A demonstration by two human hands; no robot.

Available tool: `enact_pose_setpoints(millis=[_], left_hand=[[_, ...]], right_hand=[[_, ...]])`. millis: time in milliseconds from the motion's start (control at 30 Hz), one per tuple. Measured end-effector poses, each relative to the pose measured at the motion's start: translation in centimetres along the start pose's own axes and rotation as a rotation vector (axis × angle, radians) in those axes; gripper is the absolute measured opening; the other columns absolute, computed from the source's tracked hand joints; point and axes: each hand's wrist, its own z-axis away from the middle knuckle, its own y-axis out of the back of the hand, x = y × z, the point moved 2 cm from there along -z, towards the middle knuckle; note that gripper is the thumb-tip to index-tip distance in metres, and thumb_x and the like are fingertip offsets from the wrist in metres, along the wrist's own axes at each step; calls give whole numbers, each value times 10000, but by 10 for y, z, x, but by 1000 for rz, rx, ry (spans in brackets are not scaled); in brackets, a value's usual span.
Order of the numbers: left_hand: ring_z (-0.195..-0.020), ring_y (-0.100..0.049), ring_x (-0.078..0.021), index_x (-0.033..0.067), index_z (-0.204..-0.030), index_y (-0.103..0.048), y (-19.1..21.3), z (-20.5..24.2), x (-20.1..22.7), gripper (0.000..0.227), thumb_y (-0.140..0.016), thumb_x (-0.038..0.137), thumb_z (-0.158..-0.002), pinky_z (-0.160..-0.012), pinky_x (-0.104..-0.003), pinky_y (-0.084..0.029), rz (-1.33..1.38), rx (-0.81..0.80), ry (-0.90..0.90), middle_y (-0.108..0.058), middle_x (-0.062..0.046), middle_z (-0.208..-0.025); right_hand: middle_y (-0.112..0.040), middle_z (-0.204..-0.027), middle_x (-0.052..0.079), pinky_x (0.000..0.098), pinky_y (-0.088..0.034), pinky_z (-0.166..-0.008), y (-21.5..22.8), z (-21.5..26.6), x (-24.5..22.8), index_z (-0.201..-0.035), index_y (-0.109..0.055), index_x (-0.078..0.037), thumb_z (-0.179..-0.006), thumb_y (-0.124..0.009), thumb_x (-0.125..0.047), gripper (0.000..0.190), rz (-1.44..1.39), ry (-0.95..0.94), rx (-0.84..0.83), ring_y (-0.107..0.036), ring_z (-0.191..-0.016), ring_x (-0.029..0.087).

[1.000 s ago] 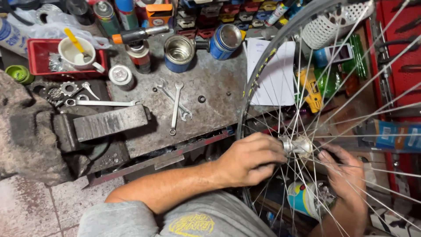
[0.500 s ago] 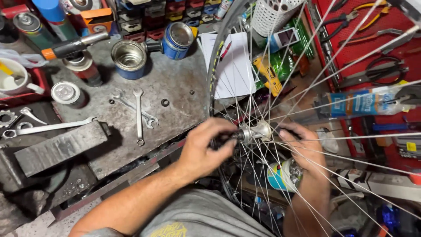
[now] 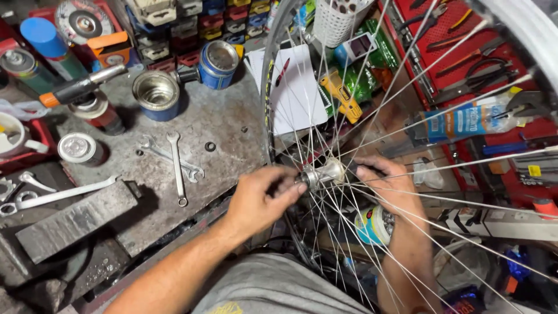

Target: The person works on a bicycle wheel hub, repeatedly inserting and removing a metal axle and adjusting components with their hands. They also handle a wrench and other small parts on a cluttered workbench.

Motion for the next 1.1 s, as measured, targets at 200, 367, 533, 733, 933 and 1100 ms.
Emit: enact_pose_setpoints(millis=[200, 367, 533, 733, 933, 1100], left_hand=[[-1003, -768, -391, 103, -1019, -804, -8, 7, 6, 178, -682, 82, -892, -842, -492, -620, -17, -44, -204, -794, -134, -1058], [-915, -785, -368, 71, -1158, -758, 6, 2, 5, 268, -748, 191, -919, -766, -482, -627, -15, 15, -11, -793, -161, -986], [-913, -778, -434, 39, -1088, -778, -6, 6, 3, 203, -707, 129, -920, -767, -502, -623, -29, -64, -33, -796, -187, -972], [-884, -780, -367, 88, -1051, -798, 1, -1, 13, 197, -727, 74, -868, -794, -481, -620, 57, -8, -129, -796, -129, -940], [-823, -766, -417, 31, -1083, -779, -6, 2, 5, 224, -739, 106, -876, -723, -505, -601, -27, -45, -53, -772, -188, -888], [-976, -775, -356, 116, -976, -816, -6, -1, 14, 150, -715, 72, -875, -880, -465, -611, 97, -25, -220, -801, -95, -985]], right_hand=[[-793, -1036, 178, 475, -550, -930, 1, -1, 3, -1101, -820, -53, -937, -810, -241, 249, 8, 6, -6, -726, -1052, 259], [-793, -1030, 171, 458, -551, -933, 3, -2, -4, -1112, -810, -48, -946, -798, -233, 248, -8, 31, -54, -724, -1033, 238], [-800, -1050, 194, 474, -550, -934, 3, -1, -4, -1118, -806, -32, -945, -789, -215, 252, -12, 26, -53, -734, -1050, 277], [-803, -1064, 173, 447, -557, -931, 2, -2, 0, -1130, -808, -39, -952, -790, -232, 264, 2, 29, -68, -742, -1048, 267], [-805, -1057, 199, 478, -563, -912, 4, -3, -4, -1124, -805, -28, -942, -790, -238, 279, 11, 27, -72, -750, -1042, 295], [-805, -1038, 179, 455, -568, -909, 6, -8, 2, -1129, -807, -41, -945, -793, -250, 278, 29, 25, -77, -757, -1021, 285]])
